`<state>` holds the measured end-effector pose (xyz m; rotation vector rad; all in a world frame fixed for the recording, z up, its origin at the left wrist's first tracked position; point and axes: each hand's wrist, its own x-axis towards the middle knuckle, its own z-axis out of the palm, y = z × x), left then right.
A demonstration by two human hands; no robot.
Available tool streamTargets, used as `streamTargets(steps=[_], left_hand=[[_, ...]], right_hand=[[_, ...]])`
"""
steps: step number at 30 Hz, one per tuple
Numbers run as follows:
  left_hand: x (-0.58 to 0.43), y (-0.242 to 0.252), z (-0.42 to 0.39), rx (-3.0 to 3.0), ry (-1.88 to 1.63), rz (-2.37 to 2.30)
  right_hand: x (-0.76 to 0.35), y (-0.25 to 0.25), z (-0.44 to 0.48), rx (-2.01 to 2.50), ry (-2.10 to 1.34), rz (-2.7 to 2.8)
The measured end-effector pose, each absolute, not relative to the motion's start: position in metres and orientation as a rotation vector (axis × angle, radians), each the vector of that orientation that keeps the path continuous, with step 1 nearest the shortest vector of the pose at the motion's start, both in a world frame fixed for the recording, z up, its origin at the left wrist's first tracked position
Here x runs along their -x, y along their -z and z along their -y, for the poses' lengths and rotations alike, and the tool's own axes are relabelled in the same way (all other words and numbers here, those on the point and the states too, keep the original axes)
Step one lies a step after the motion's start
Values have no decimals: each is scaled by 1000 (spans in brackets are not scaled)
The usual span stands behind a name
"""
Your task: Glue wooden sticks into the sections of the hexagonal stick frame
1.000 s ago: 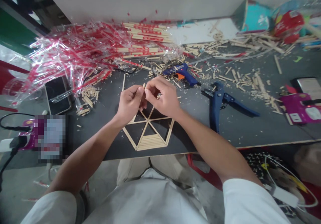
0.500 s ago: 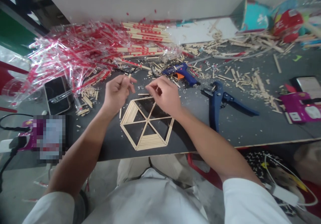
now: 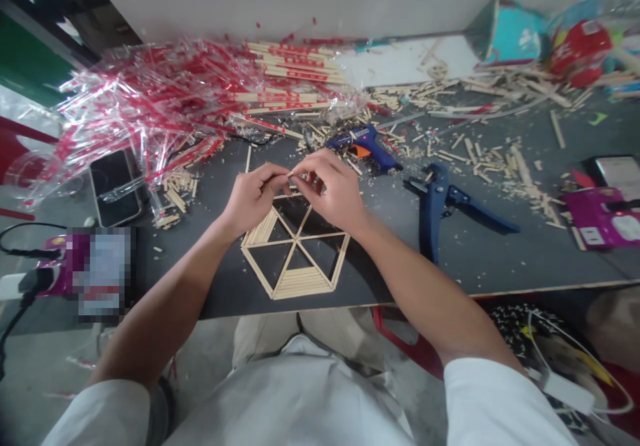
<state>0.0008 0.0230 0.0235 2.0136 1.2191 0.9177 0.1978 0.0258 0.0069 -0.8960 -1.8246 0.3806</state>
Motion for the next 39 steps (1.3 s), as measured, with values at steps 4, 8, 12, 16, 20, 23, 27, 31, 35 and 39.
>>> streamTargets(steps=[4,8,12,16,20,23,27,31,35,39], left_hand=[[-2,-24,-22,-2024,-937,-1183],[-2,-25,-21,-2030,-933,-1167],[-1,-25,-21,-2046,-931,-1155],[-3,-25,-19,-2062,-923,-1178],[-6,-24,-18,-2046,-988,-1210],[-5,-22,-20,-2015,-1073,-1221],[-3,-20,-21,-2003,-1071,-1230],[-5,-23,-19,-2001,-1031,-1226],[-8,-27,-15,-2040,-999,-1211],[-8,-28,-14,-2054,-977,-1200]], right_hand=[[-199,-4,-26,908,-351,1821],[-200,-8,-26,870,-353,1857],[-200,-14,-26,862,-363,1909],[-202,-15,-26,878,-372,1954],[-202,-14,-26,870,-393,1968],[-202,-12,-27,859,-387,1953],[-202,-10,-29,891,-329,1834],[-200,-9,-27,849,-345,1824],[-194,-9,-22,821,-298,1814],[-191,-9,-19,832,-283,1774]])
